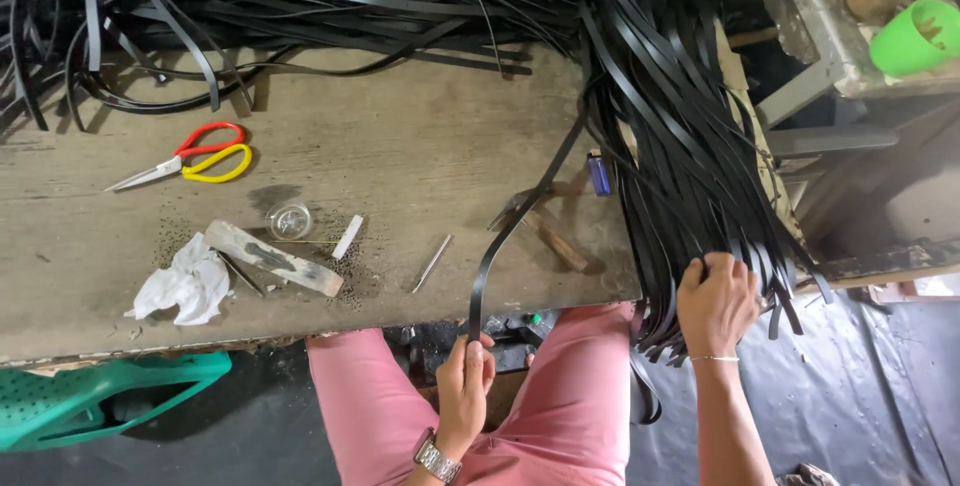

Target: Punching a series of holes into a long black leather strip using a hand punch and a hammer on a wooden workbench.

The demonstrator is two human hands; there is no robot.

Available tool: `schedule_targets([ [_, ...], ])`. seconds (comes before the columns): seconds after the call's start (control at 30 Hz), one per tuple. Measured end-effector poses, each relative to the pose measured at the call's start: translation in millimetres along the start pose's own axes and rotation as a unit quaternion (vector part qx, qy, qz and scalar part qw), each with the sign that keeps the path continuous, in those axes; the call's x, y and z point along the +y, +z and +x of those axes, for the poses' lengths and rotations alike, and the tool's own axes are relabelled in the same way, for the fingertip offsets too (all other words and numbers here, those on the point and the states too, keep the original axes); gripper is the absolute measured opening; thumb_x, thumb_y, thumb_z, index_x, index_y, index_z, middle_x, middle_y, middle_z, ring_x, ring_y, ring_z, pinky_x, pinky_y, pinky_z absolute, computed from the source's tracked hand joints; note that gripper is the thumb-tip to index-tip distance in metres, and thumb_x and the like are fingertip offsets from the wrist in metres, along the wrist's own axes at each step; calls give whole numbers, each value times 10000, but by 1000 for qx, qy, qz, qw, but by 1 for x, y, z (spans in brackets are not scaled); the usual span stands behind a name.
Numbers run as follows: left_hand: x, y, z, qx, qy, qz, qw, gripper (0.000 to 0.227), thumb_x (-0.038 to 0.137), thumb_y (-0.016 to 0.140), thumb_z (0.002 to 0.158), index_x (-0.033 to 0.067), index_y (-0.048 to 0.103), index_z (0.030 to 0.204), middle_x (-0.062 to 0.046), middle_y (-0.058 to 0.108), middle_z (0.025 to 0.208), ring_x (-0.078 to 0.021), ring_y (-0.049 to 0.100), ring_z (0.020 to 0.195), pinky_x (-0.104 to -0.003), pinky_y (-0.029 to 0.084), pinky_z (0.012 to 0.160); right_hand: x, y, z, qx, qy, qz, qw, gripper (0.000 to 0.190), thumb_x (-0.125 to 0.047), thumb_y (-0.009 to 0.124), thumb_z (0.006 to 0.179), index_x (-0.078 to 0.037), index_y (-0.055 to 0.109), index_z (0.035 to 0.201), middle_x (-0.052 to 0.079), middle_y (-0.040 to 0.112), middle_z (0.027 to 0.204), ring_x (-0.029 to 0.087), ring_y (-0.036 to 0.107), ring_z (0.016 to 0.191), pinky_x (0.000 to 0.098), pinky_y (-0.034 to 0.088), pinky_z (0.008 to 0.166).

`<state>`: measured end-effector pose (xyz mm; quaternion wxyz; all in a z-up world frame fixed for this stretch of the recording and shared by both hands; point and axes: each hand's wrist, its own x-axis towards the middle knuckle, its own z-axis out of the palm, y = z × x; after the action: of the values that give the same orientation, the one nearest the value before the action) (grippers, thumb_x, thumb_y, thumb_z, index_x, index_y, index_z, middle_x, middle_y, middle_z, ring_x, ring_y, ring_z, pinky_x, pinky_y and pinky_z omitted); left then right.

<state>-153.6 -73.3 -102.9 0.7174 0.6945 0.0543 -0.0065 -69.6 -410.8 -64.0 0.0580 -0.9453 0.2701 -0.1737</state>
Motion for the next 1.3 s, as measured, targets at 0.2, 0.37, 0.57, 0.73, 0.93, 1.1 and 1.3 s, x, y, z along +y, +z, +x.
schedule_targets([
  [0.2,-2,1,2,10,-8,24,1000,324,258,393,1073,79,646,980,9,562,567,-91,456,418,-228,363,387,-52,-17,-21,159,-188,104,964,254,-123,698,947,-28,675,1182,157,604,1115,303,534,1045,452,415,944],
  [0.37,1,1,2,8,-10,48,999,339,307,402,1068,86,654,1017,13,568,589,-88,464,440,-230,369,403,-121,-29,-53,-106,-256,281,919,308,-250,565,994,-82,686,1222,110,702,1211,288,635,1133,445,489,979],
  [0.57,3,-2,4,-13,-14,109,994,326,310,417,1060,119,681,1032,22,613,600,-93,512,442,-239,391,428,-211,-41,-66,-401,-57,442,800,211,-207,507,994,-61,651,941,33,640,741,114,501,621,271,413,614],
  [0.73,4,-7,1,-19,-34,120,992,398,369,392,1054,111,694,1068,29,614,609,-77,503,428,-226,390,412,-260,-47,-46,-414,91,555,715,375,-148,447,990,-12,691,1239,128,719,821,170,545,641,293,426,581],
  [0.93,2,-14,1,-58,-35,103,992,353,300,393,1060,93,674,1111,-3,708,681,-94,632,494,-223,527,473,-285,-10,-19,-404,-88,494,765,286,-128,439,1045,-51,702,1128,55,750,848,113,563,677,247,473,578],
  [1.1,12,-10,1,-61,-79,86,991,349,256,401,1063,63,691,1079,-21,723,680,-74,628,434,-182,471,406,-301,20,-8,-436,-134,359,814,313,-122,394,996,-142,228,731,62,776,889,100,301,537,297,296,504],
  [1.3,19,-5,25,-33,-124,63,990,367,246,367,1068,47,673,1036,-28,672,600,-124,591,372,-225,445,363,-265,-3,-45,-218,-340,386,829,436,-143,502,1007,-77,526,1437,148,552,1392,260,656,987,414,527,925],
])
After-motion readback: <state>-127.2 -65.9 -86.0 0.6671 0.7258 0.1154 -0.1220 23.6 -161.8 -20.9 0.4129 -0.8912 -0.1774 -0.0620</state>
